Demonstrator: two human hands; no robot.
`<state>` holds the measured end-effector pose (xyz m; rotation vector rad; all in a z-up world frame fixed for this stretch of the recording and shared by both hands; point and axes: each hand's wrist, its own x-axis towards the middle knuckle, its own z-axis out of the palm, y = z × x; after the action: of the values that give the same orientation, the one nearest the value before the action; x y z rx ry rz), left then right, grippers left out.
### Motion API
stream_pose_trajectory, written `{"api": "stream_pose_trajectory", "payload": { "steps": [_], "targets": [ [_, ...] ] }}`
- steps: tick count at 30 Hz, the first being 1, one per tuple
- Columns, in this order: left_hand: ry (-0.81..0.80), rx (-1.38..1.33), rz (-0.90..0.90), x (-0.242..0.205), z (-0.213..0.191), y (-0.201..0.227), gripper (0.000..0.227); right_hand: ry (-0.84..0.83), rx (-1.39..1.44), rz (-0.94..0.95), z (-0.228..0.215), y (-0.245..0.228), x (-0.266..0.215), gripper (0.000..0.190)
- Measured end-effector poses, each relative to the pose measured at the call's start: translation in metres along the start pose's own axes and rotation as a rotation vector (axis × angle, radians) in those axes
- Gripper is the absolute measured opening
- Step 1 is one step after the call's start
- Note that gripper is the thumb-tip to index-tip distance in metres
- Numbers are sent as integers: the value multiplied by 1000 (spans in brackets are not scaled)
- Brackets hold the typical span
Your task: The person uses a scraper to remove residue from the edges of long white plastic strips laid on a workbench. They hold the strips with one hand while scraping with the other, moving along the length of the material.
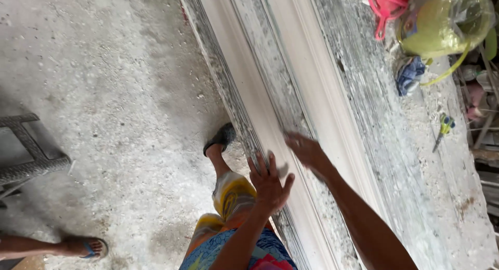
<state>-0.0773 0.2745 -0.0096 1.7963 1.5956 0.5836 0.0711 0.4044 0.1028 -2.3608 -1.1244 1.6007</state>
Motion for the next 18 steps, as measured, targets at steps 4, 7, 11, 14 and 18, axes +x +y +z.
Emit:
{"api": "stream_pose_trajectory", "payload": {
  "steps": [4, 7, 11, 14, 18],
  "targets": [
    [-115, 28, 19, 26, -3, -13, 107, 76, -166, -340, -11, -90, 114, 57],
    [-580, 112, 63, 42, -22, -19, 120, 37, -69, -197, -22, -166, 145, 57],
    [-1152, 24, -94, 78, -83, -11, 121, -39, -74, -38, -28, -156, 117, 61],
    [-1265, -92, -63, 122, -115, -51, 104, -75, -154, -8, -14, -70, 63, 63],
    [-385, -71, 237, 207, -118, -124, 33, -104, -99, 221, 19, 99, -29, 67]
  ]
}}
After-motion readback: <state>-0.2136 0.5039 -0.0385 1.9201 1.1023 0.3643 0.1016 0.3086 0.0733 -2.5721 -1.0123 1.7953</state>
